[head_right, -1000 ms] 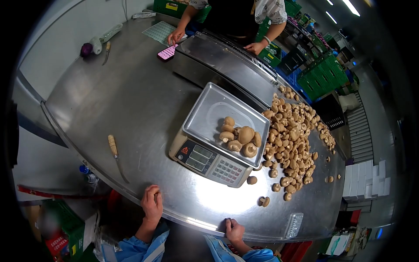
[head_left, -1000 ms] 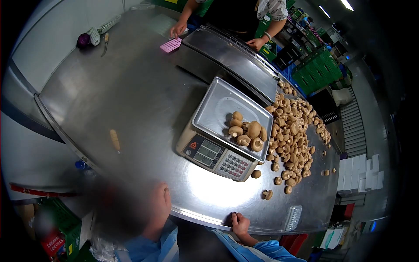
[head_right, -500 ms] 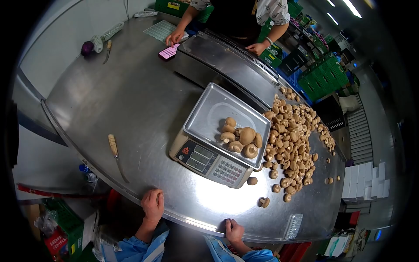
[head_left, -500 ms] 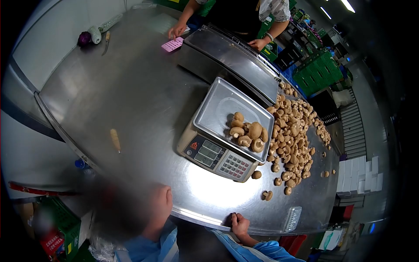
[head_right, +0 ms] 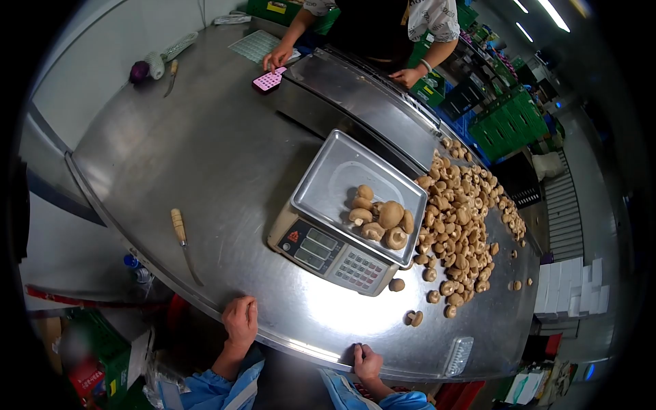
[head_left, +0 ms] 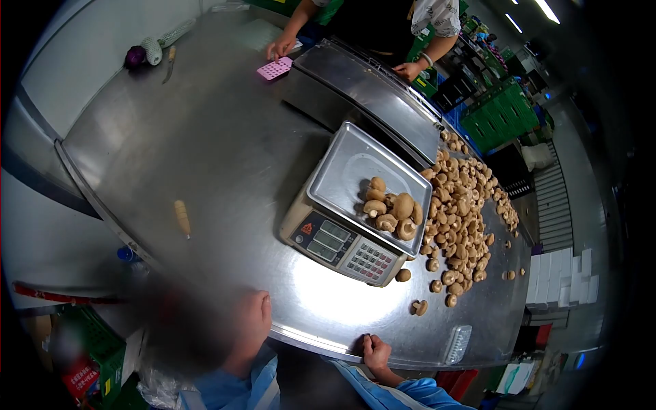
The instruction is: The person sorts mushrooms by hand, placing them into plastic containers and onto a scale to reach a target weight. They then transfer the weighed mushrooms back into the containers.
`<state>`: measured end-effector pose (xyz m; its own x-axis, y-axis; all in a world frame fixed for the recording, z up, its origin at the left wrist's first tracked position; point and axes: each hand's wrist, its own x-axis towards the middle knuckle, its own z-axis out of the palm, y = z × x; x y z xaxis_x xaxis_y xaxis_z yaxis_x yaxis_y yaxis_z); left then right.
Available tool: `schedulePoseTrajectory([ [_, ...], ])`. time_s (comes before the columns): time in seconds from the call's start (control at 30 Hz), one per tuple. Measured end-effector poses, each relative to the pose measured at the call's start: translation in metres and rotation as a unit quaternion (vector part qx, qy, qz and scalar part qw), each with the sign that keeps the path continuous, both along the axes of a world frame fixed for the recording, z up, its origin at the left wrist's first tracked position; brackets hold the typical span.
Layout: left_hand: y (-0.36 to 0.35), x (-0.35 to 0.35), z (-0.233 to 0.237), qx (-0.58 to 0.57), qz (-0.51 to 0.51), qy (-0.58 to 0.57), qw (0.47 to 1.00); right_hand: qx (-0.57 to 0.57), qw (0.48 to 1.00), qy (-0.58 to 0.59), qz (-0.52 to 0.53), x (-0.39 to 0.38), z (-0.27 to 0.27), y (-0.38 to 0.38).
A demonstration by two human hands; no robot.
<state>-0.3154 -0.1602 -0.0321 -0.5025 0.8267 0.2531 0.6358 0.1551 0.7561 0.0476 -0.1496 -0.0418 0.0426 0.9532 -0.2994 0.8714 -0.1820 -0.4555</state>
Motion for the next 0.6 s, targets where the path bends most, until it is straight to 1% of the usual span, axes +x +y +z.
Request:
schedulePoseTrajectory([
  [0.37, -0.0001, -0.0011, 0.0004, 0.008, -0.003, -0.004, 1.000, -0.022, 1.000, -0.008, -0.010, 0.0011, -0.0019, -0.0001],
  [0.6, -0.0001, 0.0012, -0.0045, 0.019, -0.004, 0.011, 1.000, -0.006, 1.000, -0.019, 0.008, 0.0005, 0.0007, -0.0011],
])
